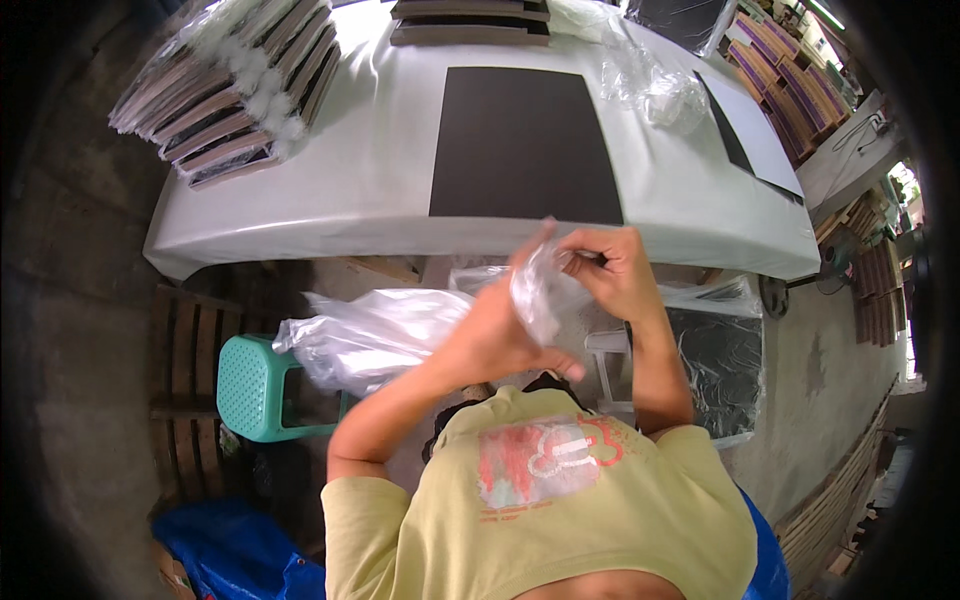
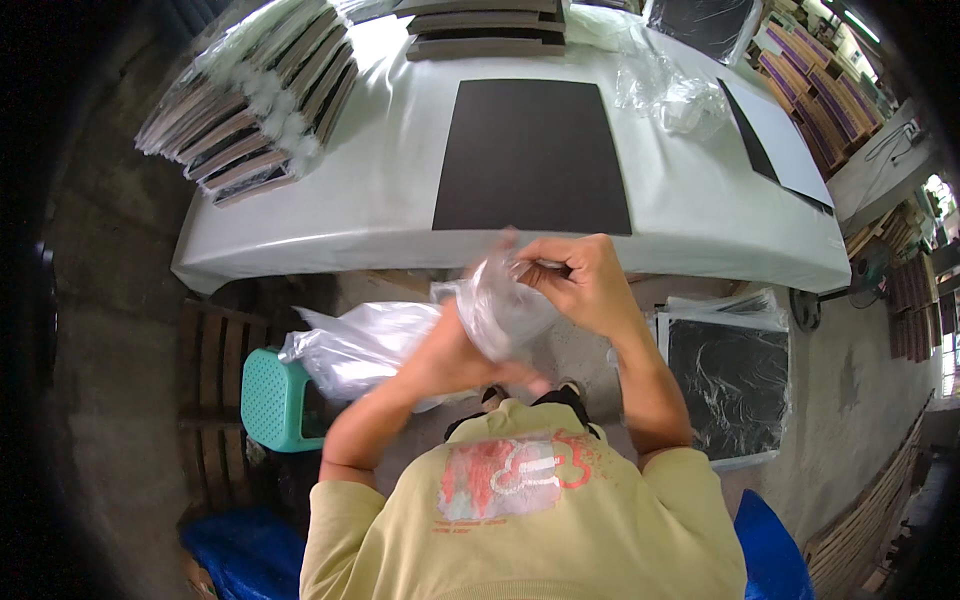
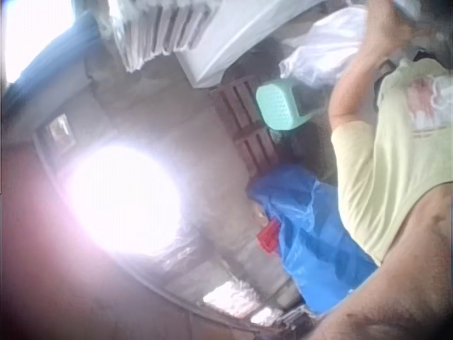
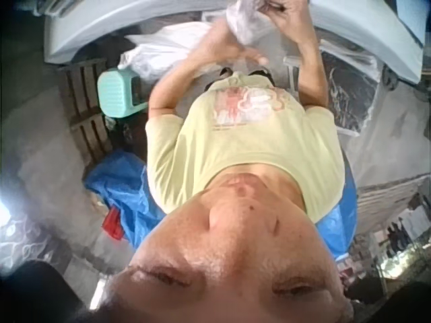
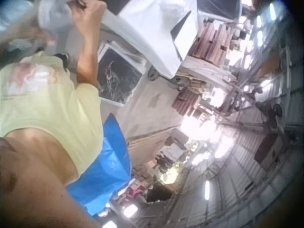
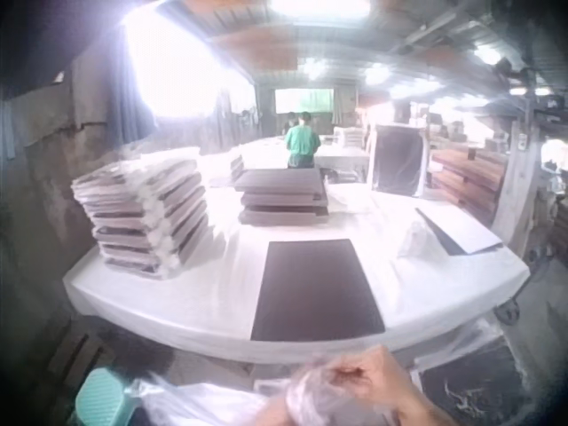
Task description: The person wraps individual black panels in plastic bags, folding the bag edges and stacking them on the table.
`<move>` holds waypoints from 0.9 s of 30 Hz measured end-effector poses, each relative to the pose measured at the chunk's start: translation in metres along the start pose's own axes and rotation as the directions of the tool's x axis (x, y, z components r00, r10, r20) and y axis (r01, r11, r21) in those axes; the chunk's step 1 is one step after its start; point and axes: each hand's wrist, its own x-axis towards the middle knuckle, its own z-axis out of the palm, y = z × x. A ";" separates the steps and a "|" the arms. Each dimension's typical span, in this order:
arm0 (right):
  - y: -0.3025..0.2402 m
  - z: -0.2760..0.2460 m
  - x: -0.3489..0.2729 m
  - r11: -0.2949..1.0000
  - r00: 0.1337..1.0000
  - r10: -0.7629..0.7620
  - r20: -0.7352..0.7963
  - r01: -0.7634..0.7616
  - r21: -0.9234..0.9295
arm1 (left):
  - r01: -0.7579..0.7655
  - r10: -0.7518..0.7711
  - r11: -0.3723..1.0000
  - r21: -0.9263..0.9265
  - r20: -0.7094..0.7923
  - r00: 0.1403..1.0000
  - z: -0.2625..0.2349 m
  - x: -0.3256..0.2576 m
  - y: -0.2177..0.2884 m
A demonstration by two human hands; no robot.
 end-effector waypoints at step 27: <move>0.119 -0.007 -0.091 0.918 0.922 0.290 -0.256 -0.193 0.346 | 0.337 -0.344 0.783 -0.523 0.088 0.935 -0.038 0.010 -0.129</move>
